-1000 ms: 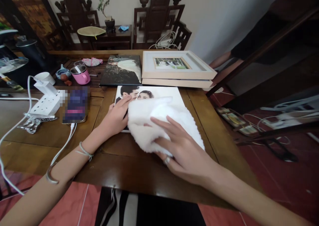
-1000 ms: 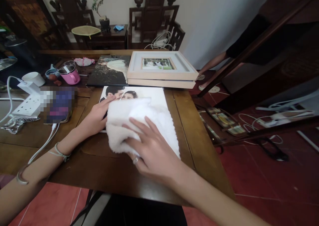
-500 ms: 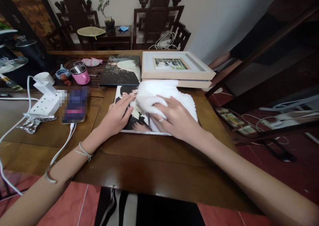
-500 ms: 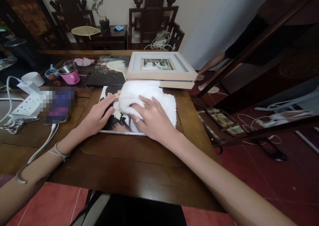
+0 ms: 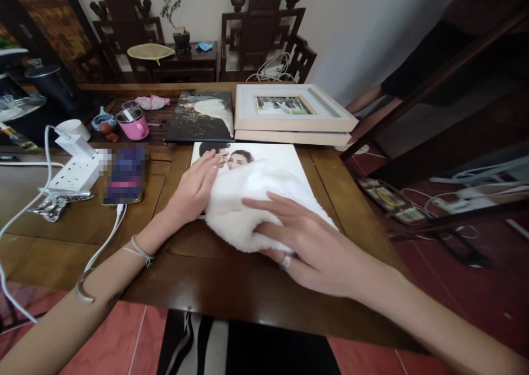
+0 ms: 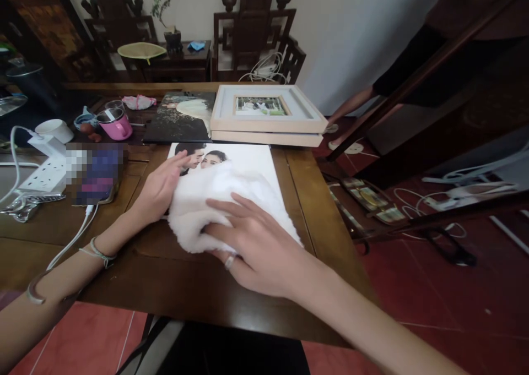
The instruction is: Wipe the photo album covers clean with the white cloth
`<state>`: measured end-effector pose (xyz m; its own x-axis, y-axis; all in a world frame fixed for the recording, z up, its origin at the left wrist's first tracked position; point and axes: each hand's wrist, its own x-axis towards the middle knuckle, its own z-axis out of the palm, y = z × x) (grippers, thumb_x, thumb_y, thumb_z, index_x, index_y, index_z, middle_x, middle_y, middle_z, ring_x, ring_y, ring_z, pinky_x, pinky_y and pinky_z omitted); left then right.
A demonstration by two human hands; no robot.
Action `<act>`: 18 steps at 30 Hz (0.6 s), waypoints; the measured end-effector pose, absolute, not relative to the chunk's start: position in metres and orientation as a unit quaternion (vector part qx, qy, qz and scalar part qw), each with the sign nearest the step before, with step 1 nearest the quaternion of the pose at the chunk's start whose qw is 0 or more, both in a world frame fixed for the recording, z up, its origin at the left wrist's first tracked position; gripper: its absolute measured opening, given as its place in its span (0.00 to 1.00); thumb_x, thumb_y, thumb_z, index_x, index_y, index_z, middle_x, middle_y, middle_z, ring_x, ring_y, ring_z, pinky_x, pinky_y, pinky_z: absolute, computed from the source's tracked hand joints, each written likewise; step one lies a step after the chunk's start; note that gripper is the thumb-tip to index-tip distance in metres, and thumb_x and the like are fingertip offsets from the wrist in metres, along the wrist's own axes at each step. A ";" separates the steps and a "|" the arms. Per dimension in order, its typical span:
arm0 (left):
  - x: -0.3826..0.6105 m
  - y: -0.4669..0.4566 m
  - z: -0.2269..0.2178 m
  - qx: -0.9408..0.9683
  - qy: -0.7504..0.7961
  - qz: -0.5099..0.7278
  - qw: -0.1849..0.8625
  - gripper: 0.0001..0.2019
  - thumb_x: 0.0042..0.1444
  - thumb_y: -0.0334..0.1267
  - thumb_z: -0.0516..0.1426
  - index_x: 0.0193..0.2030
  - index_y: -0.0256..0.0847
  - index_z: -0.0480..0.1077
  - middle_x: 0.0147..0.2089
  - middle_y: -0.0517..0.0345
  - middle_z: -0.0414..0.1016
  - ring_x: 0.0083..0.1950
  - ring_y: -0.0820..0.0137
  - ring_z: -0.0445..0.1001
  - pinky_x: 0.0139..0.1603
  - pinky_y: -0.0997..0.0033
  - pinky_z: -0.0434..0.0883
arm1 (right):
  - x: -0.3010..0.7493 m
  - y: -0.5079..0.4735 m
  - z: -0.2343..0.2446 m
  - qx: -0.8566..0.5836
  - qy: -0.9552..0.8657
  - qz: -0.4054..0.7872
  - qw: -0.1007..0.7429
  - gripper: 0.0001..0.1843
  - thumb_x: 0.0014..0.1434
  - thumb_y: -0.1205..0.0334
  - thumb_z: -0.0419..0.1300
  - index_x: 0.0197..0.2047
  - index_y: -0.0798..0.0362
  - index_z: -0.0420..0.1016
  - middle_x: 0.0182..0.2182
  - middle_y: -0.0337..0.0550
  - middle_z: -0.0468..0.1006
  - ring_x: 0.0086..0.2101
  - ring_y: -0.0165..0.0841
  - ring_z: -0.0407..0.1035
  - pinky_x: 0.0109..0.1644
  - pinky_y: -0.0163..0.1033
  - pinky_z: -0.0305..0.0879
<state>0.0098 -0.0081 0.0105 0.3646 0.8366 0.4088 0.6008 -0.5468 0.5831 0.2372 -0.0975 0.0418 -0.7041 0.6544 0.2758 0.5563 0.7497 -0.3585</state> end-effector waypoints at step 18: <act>0.014 -0.008 0.006 0.863 0.441 0.203 0.139 0.17 0.65 0.34 0.50 0.58 0.37 0.70 0.63 0.46 0.69 0.67 0.56 0.65 0.65 0.46 0.64 | 0.193 0.004 0.032 -0.509 -0.773 0.213 0.313 0.17 0.67 0.58 0.49 0.48 0.49 0.78 0.50 0.43 0.80 0.51 0.46 0.73 0.55 0.52 0.67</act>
